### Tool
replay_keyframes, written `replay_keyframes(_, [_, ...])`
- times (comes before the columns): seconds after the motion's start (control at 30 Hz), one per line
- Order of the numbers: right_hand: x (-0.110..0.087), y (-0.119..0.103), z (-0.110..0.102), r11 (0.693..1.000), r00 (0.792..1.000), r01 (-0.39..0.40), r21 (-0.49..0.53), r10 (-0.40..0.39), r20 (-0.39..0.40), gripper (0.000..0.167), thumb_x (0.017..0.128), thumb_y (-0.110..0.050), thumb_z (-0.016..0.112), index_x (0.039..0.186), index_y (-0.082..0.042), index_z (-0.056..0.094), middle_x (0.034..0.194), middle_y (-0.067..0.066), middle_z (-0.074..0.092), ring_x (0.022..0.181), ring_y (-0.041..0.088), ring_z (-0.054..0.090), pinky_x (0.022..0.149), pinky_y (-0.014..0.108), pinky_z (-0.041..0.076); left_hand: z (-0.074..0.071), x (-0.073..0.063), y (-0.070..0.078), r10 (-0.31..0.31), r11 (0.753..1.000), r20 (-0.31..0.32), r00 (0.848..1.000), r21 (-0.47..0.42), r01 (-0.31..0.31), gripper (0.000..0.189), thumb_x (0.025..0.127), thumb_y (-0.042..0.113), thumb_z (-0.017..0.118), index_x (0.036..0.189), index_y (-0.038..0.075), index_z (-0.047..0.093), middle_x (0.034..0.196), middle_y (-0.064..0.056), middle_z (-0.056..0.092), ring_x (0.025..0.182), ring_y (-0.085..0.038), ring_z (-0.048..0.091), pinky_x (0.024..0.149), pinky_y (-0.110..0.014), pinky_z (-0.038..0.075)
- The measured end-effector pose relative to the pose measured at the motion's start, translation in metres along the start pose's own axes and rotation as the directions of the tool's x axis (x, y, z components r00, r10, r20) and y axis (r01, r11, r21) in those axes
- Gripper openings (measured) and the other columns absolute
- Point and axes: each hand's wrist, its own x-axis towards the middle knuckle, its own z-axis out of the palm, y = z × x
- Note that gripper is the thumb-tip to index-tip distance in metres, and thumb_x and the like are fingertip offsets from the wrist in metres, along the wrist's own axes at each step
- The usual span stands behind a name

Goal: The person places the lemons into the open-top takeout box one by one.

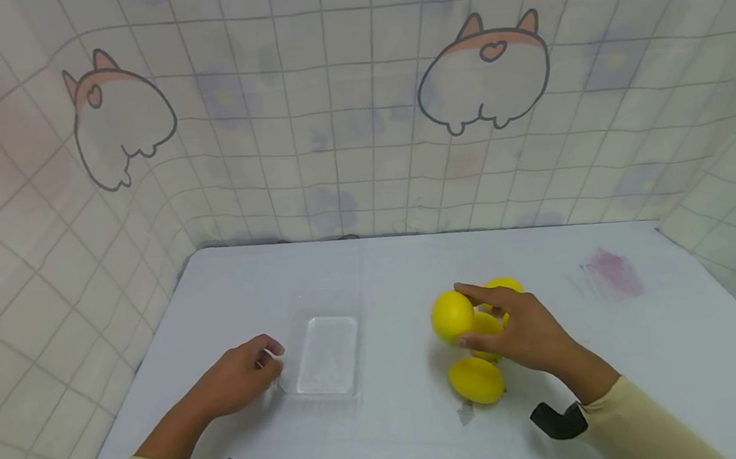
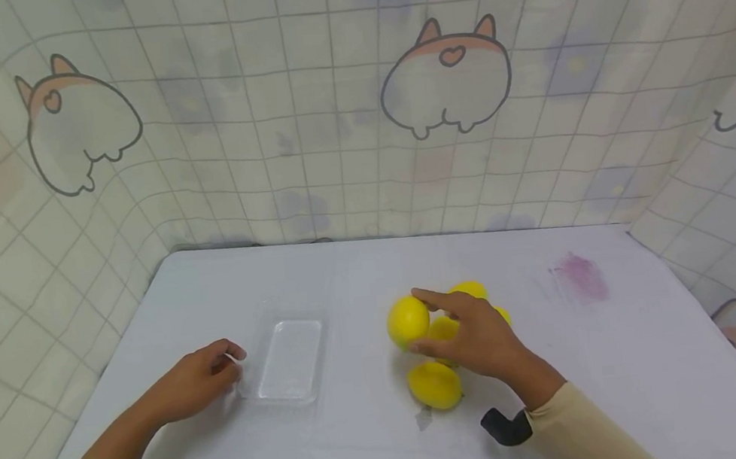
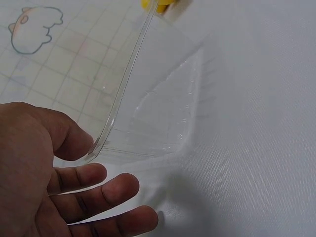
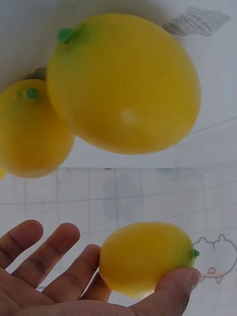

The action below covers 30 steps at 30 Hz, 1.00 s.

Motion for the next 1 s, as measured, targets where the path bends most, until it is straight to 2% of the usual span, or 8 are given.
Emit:
replay_keyframes(0.13, [0.005, -0.005, 0.007, 1.0, 1.0, -0.012, 0.017, 0.011, 0.015, 0.078, 0.08, -0.051, 0.085, 0.148, -0.026, 0.056, 0.131, 0.004, 0.065, 0.108, 0.032, 0.062, 0.09, 0.052, 0.053, 0.001, 0.0, -0.001, 0.0, 1.0, -0.001, 1.0, -0.001, 0.0, 0.027, 0.1, 0.022, 0.059, 0.122, 0.006, 0.063, 0.096, -0.002, 0.067, 0.08, -0.016, 0.059, 0.065, -0.036, 0.05])
replay_keyframes(0.23, [0.009, -0.011, 0.011, 1.0, 0.999, -0.025, 0.003, 0.025, 0.043, 0.078, 0.081, -0.055, 0.082, 0.149, -0.028, 0.055, 0.134, 0.003, 0.064, 0.106, 0.031, 0.061, 0.083, 0.046, 0.054, 0.001, 0.0, -0.002, -0.002, 1.0, 0.002, 1.0, -0.006, 0.002, 0.027, 0.1, 0.022, 0.059, 0.122, 0.006, 0.063, 0.096, -0.002, 0.067, 0.08, -0.016, 0.059, 0.065, -0.036, 0.051])
replay_keyframes(0.4, [0.014, -0.017, 0.019, 0.999, 0.996, -0.045, 0.02, 0.043, 0.075, 0.079, 0.08, -0.057, 0.082, 0.149, -0.031, 0.054, 0.124, 0.0, 0.067, 0.101, 0.027, 0.062, 0.078, 0.036, 0.053, 0.001, 0.001, -0.004, 0.002, 1.0, 0.007, 1.0, -0.001, -0.002, 0.027, 0.1, 0.022, 0.058, 0.121, 0.006, 0.063, 0.096, -0.002, 0.068, 0.081, -0.015, 0.061, 0.066, -0.035, 0.051])
replay_keyframes(0.6, [0.018, -0.022, 0.03, 0.995, 0.994, -0.053, 0.079, 0.045, 0.101, 0.081, 0.079, -0.057, 0.083, 0.15, -0.031, 0.053, 0.126, -0.003, 0.068, 0.102, 0.024, 0.066, 0.082, 0.039, 0.055, 0.001, 0.0, -0.006, 0.006, 1.0, 0.002, 1.0, -0.007, -0.006, 0.027, 0.1, 0.022, 0.058, 0.122, 0.007, 0.063, 0.098, -0.003, 0.068, 0.082, -0.015, 0.062, 0.066, -0.035, 0.052])
replay_keyframes(1.0, [0.027, -0.039, 0.044, 0.997, 0.994, -0.029, 0.066, 0.022, 0.108, 0.081, 0.078, -0.06, 0.082, 0.149, -0.035, 0.053, 0.118, -0.007, 0.071, 0.105, 0.028, 0.065, 0.087, 0.042, 0.053, -0.001, -0.002, -0.005, 0.018, 1.0, -0.01, 1.0, -0.014, -0.018, 0.025, 0.1, 0.021, 0.058, 0.121, 0.007, 0.063, 0.098, -0.003, 0.068, 0.081, -0.015, 0.061, 0.066, -0.034, 0.052])
